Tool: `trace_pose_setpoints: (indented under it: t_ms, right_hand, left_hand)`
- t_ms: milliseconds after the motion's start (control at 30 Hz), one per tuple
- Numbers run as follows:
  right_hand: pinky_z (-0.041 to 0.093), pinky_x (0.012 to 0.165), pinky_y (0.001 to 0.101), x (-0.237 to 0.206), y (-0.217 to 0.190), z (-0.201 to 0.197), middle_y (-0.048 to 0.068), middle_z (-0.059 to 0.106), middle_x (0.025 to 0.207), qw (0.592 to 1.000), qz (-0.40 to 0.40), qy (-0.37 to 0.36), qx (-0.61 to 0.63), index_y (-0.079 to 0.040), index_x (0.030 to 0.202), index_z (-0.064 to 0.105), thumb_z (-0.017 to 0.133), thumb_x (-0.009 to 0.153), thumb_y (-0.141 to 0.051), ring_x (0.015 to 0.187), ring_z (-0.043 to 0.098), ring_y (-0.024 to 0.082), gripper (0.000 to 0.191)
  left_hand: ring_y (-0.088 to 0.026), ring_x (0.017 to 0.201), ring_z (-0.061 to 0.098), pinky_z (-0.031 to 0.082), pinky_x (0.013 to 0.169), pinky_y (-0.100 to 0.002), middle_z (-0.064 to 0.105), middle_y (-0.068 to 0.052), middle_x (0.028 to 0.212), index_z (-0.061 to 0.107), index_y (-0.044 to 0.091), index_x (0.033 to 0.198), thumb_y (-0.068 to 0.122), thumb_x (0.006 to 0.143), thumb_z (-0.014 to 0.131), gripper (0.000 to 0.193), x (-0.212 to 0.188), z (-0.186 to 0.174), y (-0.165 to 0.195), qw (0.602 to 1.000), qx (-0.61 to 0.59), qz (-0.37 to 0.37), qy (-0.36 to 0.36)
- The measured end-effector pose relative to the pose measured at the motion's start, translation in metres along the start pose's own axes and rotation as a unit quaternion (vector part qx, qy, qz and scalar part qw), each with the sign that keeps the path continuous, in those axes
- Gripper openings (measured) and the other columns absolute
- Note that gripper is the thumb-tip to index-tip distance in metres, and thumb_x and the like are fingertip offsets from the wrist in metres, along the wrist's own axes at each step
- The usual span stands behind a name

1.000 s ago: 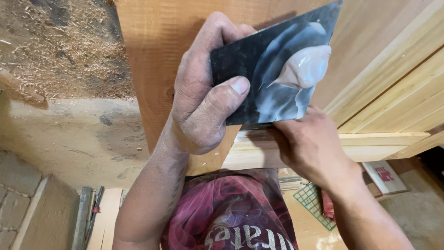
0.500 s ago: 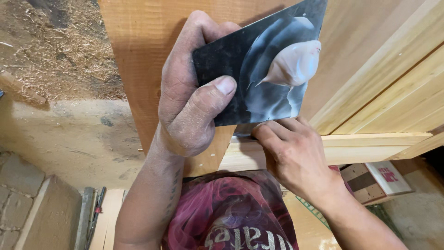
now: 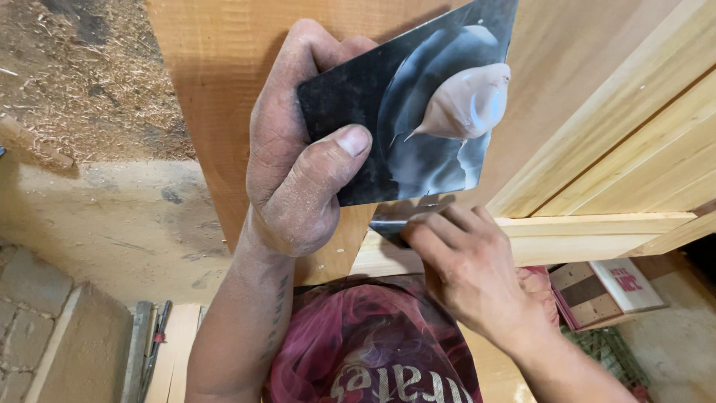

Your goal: The person holds a board with wood filler and uses a small spreader to press filler into the seams between panels of a large wooden door, working along the joints and moving to new seam sections as they fill each one.

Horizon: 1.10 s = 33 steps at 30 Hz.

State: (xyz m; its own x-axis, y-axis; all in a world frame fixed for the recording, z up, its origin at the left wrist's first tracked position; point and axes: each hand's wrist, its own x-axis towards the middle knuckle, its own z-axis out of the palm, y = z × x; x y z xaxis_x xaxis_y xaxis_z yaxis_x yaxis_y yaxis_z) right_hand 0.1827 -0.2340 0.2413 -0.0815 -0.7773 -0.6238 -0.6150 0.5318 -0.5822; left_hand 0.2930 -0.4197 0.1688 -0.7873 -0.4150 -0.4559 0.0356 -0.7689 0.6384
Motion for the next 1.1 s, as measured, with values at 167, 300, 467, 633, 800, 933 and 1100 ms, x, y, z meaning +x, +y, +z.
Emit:
trace_pose_setpoints:
  t_ms: [167,300,467,633,800,933,1100]
  right_hand:
    - [0.04,0.065,0.0421,-0.005,-0.003,0.001,0.002,0.066,0.093,1.0,-0.013,-0.002,-0.014,-0.011,0.097,0.063,0.071,0.066,-0.006,0.085,0.06,0.026,0.032]
    - [0.039,0.066,0.0428,-0.01,0.002,-0.006,0.0,0.064,0.088,0.999,-0.002,-0.026,-0.02,-0.012,0.097,0.063,0.072,0.065,-0.007,0.083,0.06,0.025,0.034]
    - [0.041,0.07,0.0415,-0.028,0.018,-0.014,0.0,0.067,0.092,0.999,0.027,-0.003,-0.023,-0.012,0.099,0.065,0.073,0.073,-0.005,0.087,0.061,0.022,0.028]
    - [0.046,0.084,0.0387,-0.049,0.028,-0.009,0.001,0.071,0.111,0.989,0.091,0.105,-0.053,-0.013,0.113,0.074,0.067,0.077,0.006,0.1,0.064,0.022,0.041]
    - [0.046,0.082,0.0423,-0.058,0.021,0.004,0.006,0.073,0.116,0.989,0.067,0.097,-0.087,-0.01,0.114,0.074,0.066,0.063,0.002,0.1,0.064,0.029,0.053]
    - [0.047,0.086,0.0415,-0.059,0.018,0.008,0.003,0.073,0.116,0.991,0.079,0.086,-0.064,-0.011,0.115,0.073,0.065,0.065,0.002,0.102,0.065,0.026,0.052]
    - [0.045,0.08,0.0422,-0.055,0.036,-0.011,0.002,0.074,0.105,0.998,0.067,0.017,0.002,-0.011,0.109,0.074,0.067,0.06,-0.001,0.096,0.065,0.027,0.051]
  left_hand:
    - [-0.009,0.092,0.045,0.04,0.087,-0.022,0.052,-0.008,0.107,0.043,0.0,0.115,0.012,0.101,0.054,0.022,0.001,0.001,0.001,1.0,-0.024,-0.004,-0.004]
    - [-0.009,0.089,0.044,0.04,0.084,-0.023,0.052,-0.008,0.104,0.042,0.0,0.114,0.012,0.099,0.054,0.022,0.002,0.001,0.003,1.0,-0.022,-0.014,-0.003]
    - [-0.009,0.09,0.045,0.04,0.085,-0.023,0.054,-0.009,0.108,0.042,0.001,0.113,0.013,0.098,0.053,0.022,0.002,0.002,0.004,1.0,-0.026,-0.012,-0.003]
    - [-0.011,0.093,0.047,0.041,0.088,-0.025,0.056,-0.011,0.108,0.041,0.002,0.113,0.014,0.1,0.057,0.024,0.003,0.006,0.002,0.998,-0.06,-0.008,0.004]
    - [-0.012,0.094,0.049,0.041,0.089,-0.025,0.056,-0.011,0.11,0.042,0.002,0.115,0.016,0.101,0.059,0.026,0.002,0.01,0.003,0.998,-0.048,-0.011,0.025]
    - [-0.012,0.093,0.051,0.042,0.089,-0.024,0.058,-0.011,0.111,0.042,0.002,0.117,0.016,0.101,0.059,0.027,-0.001,0.014,0.002,0.999,-0.019,-0.003,0.045]
    - [-0.011,0.087,0.048,0.04,0.083,-0.024,0.055,-0.01,0.102,0.042,0.0,0.117,0.014,0.102,0.06,0.027,-0.004,0.017,-0.001,0.998,0.009,0.005,0.069]
